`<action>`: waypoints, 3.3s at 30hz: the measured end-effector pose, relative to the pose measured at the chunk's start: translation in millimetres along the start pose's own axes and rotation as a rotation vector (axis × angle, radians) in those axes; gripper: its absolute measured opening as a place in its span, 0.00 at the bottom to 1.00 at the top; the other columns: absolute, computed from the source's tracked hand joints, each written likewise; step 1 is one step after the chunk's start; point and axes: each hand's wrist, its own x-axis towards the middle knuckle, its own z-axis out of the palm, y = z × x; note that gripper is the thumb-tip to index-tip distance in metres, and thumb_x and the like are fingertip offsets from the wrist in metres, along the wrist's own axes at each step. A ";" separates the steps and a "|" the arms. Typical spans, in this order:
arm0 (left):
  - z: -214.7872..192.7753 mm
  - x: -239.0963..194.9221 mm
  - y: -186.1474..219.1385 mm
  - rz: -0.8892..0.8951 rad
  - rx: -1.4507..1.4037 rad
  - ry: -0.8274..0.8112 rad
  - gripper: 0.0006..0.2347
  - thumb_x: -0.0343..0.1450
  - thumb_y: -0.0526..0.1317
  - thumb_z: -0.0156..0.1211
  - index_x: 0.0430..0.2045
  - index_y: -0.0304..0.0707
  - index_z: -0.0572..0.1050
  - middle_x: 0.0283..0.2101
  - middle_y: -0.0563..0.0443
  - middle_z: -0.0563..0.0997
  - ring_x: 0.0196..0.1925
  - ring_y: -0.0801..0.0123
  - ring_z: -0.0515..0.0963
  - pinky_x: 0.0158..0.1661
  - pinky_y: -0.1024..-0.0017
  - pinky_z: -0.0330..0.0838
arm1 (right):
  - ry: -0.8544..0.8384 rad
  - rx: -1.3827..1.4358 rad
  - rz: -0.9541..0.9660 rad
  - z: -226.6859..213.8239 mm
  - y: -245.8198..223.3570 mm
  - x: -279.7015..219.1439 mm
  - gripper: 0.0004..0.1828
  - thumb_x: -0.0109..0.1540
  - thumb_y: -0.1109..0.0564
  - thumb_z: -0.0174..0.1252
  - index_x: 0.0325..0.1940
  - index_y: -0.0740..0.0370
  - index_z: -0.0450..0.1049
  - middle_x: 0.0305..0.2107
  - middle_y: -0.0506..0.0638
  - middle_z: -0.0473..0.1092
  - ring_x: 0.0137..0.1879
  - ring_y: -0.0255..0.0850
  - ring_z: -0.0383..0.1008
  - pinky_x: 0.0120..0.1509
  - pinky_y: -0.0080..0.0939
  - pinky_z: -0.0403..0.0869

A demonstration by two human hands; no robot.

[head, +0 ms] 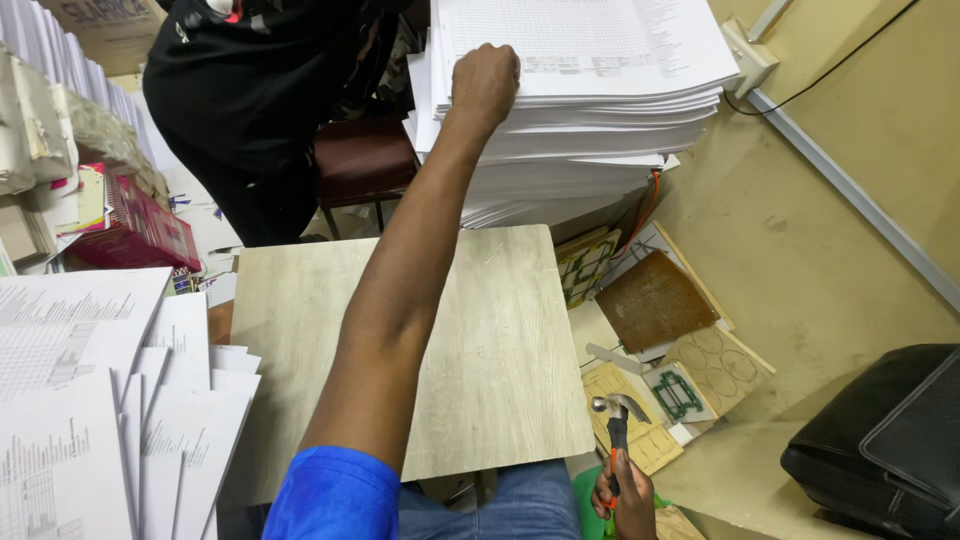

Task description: The person sits on the floor and repeatedly places a sheet of paper on a small wooden board, then taps it with a hammer. The person picks up a new sheet from a stack, places it on the board, and continues hammering it.

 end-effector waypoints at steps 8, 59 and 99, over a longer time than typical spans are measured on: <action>-5.7 -15.2 -0.3 0.210 0.161 0.025 0.20 0.76 0.47 0.71 0.15 0.44 0.72 0.15 0.57 0.74 0.16 0.64 0.73 0.19 0.62 0.63 | -0.073 -0.027 -0.054 18.3 -21.1 -0.9 0.28 0.74 0.40 0.51 0.30 0.64 0.63 0.15 0.55 0.55 0.16 0.46 0.54 0.21 0.49 0.58; -84.2 -570.9 84.9 -1.923 -1.359 0.851 0.15 0.80 0.36 0.57 0.61 0.30 0.77 0.59 0.35 0.84 0.57 0.47 0.85 0.57 0.52 0.83 | -0.105 0.007 -0.258 16.3 -28.8 -68.4 0.27 0.77 0.40 0.48 0.33 0.64 0.63 0.16 0.53 0.53 0.17 0.43 0.53 0.21 0.43 0.56; -30.4 -663.7 72.1 -1.637 -1.089 0.658 0.16 0.67 0.26 0.77 0.16 0.12 0.72 0.16 0.42 0.67 0.27 0.47 0.84 0.33 0.48 0.89 | -0.268 -0.318 -0.243 100.5 -19.2 -5.4 0.31 0.78 0.42 0.42 0.28 0.63 0.66 0.07 0.55 0.57 0.07 0.46 0.61 0.12 0.41 0.59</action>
